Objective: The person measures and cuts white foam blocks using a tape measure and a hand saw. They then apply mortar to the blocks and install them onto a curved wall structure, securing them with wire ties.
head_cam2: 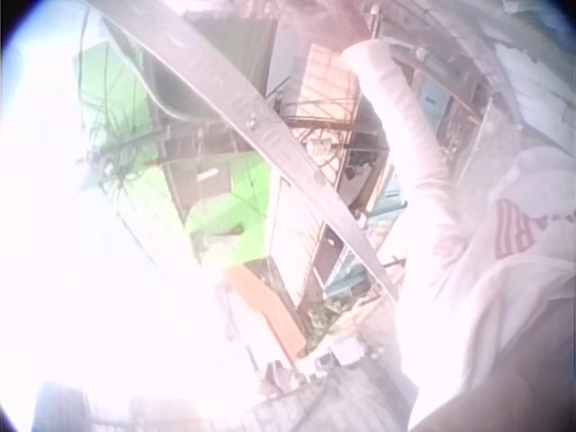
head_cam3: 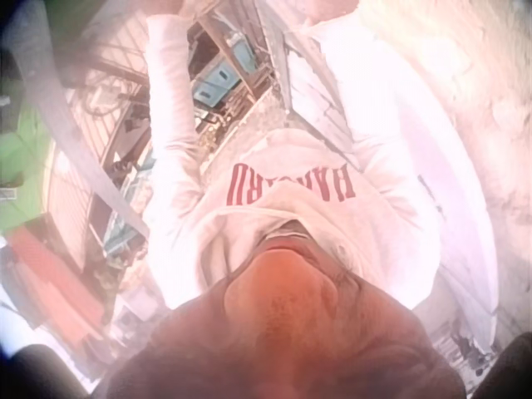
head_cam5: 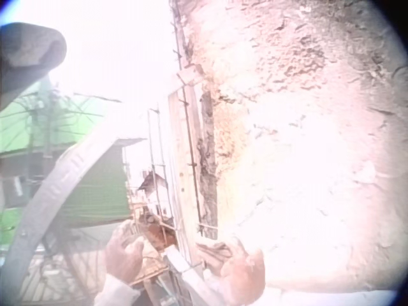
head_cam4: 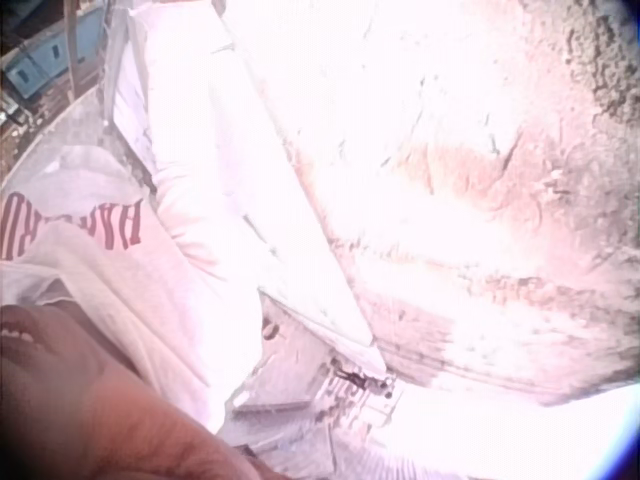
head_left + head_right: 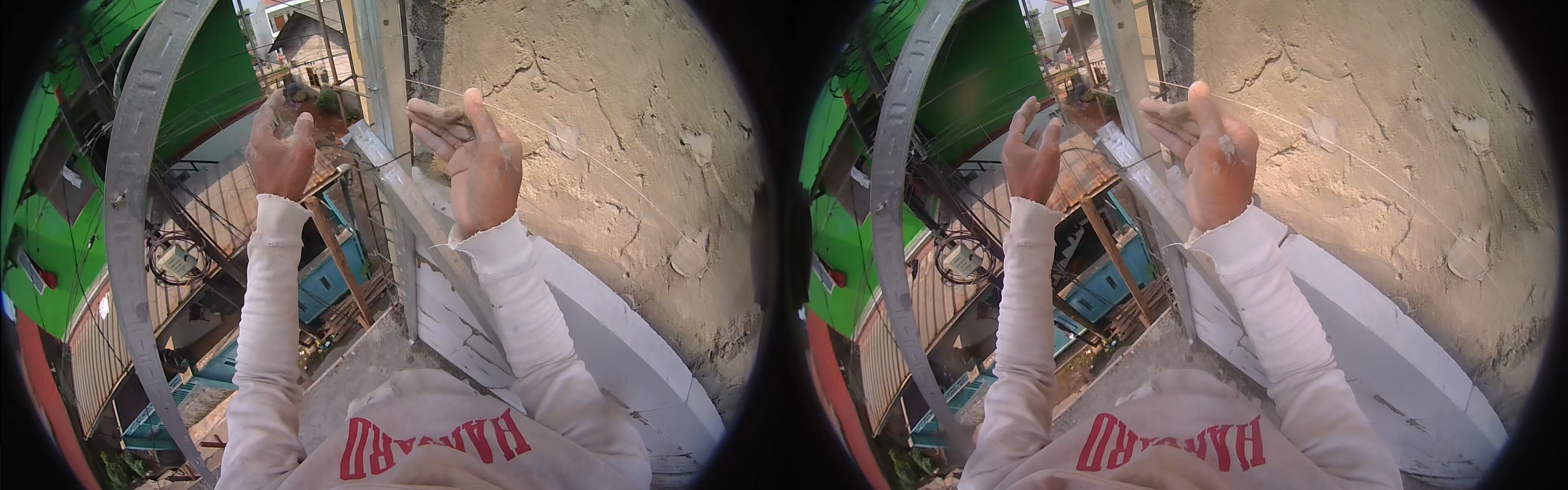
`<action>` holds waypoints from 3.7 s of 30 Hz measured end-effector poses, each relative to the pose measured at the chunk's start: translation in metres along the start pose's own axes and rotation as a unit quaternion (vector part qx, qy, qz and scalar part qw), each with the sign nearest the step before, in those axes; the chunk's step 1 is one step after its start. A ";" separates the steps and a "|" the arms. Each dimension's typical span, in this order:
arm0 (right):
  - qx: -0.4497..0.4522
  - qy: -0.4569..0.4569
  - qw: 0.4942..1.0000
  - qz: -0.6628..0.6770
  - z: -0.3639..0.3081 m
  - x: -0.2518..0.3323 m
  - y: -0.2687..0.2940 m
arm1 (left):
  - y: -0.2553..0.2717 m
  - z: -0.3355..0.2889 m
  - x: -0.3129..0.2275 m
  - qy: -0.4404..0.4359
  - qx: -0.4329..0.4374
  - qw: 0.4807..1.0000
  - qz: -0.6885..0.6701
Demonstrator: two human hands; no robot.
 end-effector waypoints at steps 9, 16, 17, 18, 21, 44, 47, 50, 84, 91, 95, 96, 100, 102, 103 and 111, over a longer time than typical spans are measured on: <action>0.110 0.097 0.961 -0.235 -0.017 0.019 0.008 | 0.037 0.011 -0.091 0.073 -0.085 0.798 -0.593; 0.000 -0.007 0.998 -0.061 -0.009 0.000 0.031 | 0.043 0.010 -0.096 0.025 -0.057 0.759 -0.648; -0.002 -0.010 0.998 -0.057 -0.011 0.001 0.028 | 0.045 0.012 -0.095 0.033 -0.045 0.745 -0.665; -0.001 -0.019 0.999 -0.049 -0.018 0.000 0.021 | 0.053 0.013 -0.097 0.040 -0.037 0.735 -0.676; 0.001 0.002 0.998 -0.069 -0.018 0.001 0.035 | -0.009 -0.031 -0.145 0.019 0.028 0.805 -0.592; 0.006 0.047 0.995 -0.093 -0.009 0.060 -0.020 | -0.001 -0.015 -0.118 -0.205 0.088 0.956 -0.190; 0.036 0.066 0.982 -0.173 -0.015 0.058 -0.029 | -0.034 -0.035 -0.125 -0.358 0.097 0.921 -0.116; 0.104 0.064 0.954 -0.274 -0.008 0.063 -0.042 | -0.051 -0.033 -0.114 -0.276 0.112 0.947 -0.119; 0.131 0.450 0.527 -0.709 0.024 0.059 -0.030 | -0.022 -0.022 -0.104 -0.084 0.080 0.949 -0.294; 0.171 0.275 0.816 -0.478 0.005 0.096 -0.065 | -0.051 -0.030 -0.137 -0.167 0.068 0.948 -0.262; 0.189 0.350 0.765 -0.507 0.018 0.106 -0.057 | -0.070 -0.030 -0.157 -0.194 0.093 0.950 -0.226; 0.171 0.338 0.766 -0.519 0.022 0.105 -0.056 | -0.074 -0.030 -0.158 -0.201 0.109 0.955 -0.189; 0.075 0.246 0.792 -0.553 0.042 0.097 -0.045 | -0.078 -0.024 -0.162 -0.256 0.123 0.950 -0.129; 0.028 0.237 0.774 -0.587 0.056 0.095 -0.043 | -0.069 -0.020 -0.167 -0.311 0.044 0.932 -0.182; 0.010 0.262 0.743 -0.616 0.061 0.098 -0.046 | -0.063 -0.019 -0.169 -0.337 0.003 0.919 -0.206; 0.007 0.240 0.583 -0.776 0.122 0.055 -0.044 | -0.074 0.090 -0.091 0.021 0.104 0.917 -0.385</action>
Point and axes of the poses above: each hand's wrist, its own z-axis towards the middle knuckle, its own y-axis out of the back of the hand, x = y × z, the point moved 8 cm from there along z, towards the middle knuckle, and after that the axes turned 11 degrees about -x, right-handed, at the moved point
